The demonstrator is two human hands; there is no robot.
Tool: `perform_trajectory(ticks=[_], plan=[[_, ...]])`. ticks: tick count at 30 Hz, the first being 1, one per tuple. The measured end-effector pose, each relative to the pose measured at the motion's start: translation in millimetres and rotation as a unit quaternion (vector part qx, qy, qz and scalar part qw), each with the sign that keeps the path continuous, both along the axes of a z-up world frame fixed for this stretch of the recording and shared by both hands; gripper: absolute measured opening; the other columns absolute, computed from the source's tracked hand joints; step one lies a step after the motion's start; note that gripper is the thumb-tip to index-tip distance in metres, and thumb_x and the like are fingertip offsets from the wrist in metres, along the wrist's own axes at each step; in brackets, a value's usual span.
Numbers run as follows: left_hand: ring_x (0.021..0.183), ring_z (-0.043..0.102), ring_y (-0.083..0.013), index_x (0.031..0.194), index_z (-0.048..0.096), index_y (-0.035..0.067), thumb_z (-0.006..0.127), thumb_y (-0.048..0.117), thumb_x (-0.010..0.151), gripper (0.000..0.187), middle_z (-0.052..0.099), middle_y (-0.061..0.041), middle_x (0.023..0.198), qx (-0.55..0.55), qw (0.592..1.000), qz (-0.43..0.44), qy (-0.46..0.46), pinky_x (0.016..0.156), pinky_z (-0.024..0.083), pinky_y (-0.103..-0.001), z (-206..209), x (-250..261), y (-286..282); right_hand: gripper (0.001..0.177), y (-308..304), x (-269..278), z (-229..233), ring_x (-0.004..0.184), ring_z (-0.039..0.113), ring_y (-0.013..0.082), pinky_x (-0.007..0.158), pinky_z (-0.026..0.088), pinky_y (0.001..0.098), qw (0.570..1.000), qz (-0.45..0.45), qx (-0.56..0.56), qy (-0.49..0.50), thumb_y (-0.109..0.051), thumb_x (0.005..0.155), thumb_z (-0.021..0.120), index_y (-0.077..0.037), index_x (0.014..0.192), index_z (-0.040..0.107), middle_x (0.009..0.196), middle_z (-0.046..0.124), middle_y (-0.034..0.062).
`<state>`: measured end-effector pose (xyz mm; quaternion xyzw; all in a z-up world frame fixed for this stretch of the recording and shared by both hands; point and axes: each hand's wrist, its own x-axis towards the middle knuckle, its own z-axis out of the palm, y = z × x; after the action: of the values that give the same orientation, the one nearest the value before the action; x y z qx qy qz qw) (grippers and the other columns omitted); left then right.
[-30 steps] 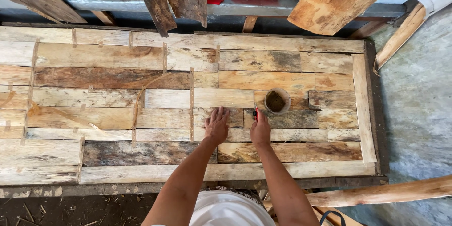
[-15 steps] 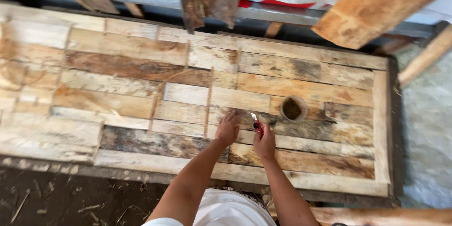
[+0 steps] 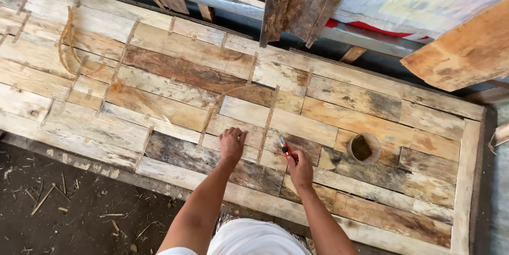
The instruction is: The person is measuring and cutting wood panels with a utility knife to fit a specific pattern.
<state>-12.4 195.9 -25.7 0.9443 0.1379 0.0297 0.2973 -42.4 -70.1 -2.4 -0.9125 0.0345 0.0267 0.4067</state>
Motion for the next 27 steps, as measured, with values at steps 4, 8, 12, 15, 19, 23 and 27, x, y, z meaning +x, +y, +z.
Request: perform_trajectory(ticks=[4,8,12,15,19,23,27], plan=[[0.120,0.055,-0.0290,0.111,0.072,0.017,0.057,0.034,0.102,0.024,0.067,-0.007,0.120,-0.021,0.999,0.032,-0.024,0.106,0.038,-0.050,0,5,26,0.018,0,5,-5,0.096,0.062,0.0359,0.083,0.050,0.0464,0.995,-0.008,-0.070,-0.068,-0.021,0.089,0.074,-0.003,0.092,0.070,0.098,0.067,0.0139],[0.149,0.025,-0.0379,0.131,0.066,0.019,0.057,0.035,0.096,0.039,0.033,-0.017,0.162,0.057,0.993,0.084,-0.054,0.115,0.021,-0.062,-3,15,42,0.026,7,12,-10,0.090,0.062,0.0353,0.082,0.049,0.0466,0.995,-0.022,-0.081,-0.058,-0.027,0.096,0.069,-0.002,0.088,0.069,0.091,0.066,0.0141],[0.154,0.013,-0.0399,0.149,0.052,0.013,0.055,0.038,0.096,0.059,0.018,-0.023,0.168,0.051,0.993,0.102,-0.027,0.116,0.014,-0.065,-20,24,54,0.025,18,19,-12,0.087,0.063,0.0348,0.080,0.049,0.0463,0.996,-0.019,-0.056,-0.067,-0.026,0.099,0.065,-0.002,0.093,0.069,0.091,0.067,0.0147],[0.158,0.015,-0.0302,0.156,0.045,0.010,0.051,0.038,0.100,0.062,0.025,-0.011,0.170,0.035,0.994,0.096,0.040,0.122,0.013,-0.065,-27,27,59,0.023,33,21,2,0.087,0.063,0.0331,0.078,0.051,0.0450,0.996,-0.012,-0.039,-0.076,-0.024,0.098,0.064,-0.002,0.096,0.070,0.093,0.067,0.0148],[0.143,0.043,-0.0282,0.148,0.052,0.005,0.048,0.024,0.100,0.052,0.047,-0.010,0.155,0.118,0.991,0.051,-0.027,0.111,0.022,-0.067,-18,36,48,0.020,43,25,8,0.088,0.064,0.0315,0.079,0.052,0.0436,0.994,-0.011,-0.035,-0.105,-0.022,0.096,0.064,-0.003,0.098,0.070,0.093,0.067,0.0140],[0.090,0.072,-0.0220,0.126,0.070,0.013,0.048,0.012,0.106,0.029,0.075,-0.007,0.122,-0.059,0.984,-0.159,-0.054,0.101,0.053,-0.042,-10,29,-16,0.021,41,21,13,0.086,0.065,0.0281,0.076,0.053,0.0404,0.995,-0.028,0.003,-0.094,-0.020,0.098,0.062,-0.001,0.106,0.068,0.095,0.066,0.0136],[0.080,0.072,-0.0276,0.109,0.073,0.013,0.059,0.007,0.094,0.021,0.076,-0.009,0.101,-0.126,0.948,-0.253,-0.147,0.080,0.055,-0.044,38,9,-67,0.020,19,14,-6,0.078,0.068,0.0221,0.067,0.054,0.0352,0.997,-0.018,0.067,-0.023,-0.019,0.104,0.057,-0.003,0.110,0.067,0.092,0.067,0.0104]])
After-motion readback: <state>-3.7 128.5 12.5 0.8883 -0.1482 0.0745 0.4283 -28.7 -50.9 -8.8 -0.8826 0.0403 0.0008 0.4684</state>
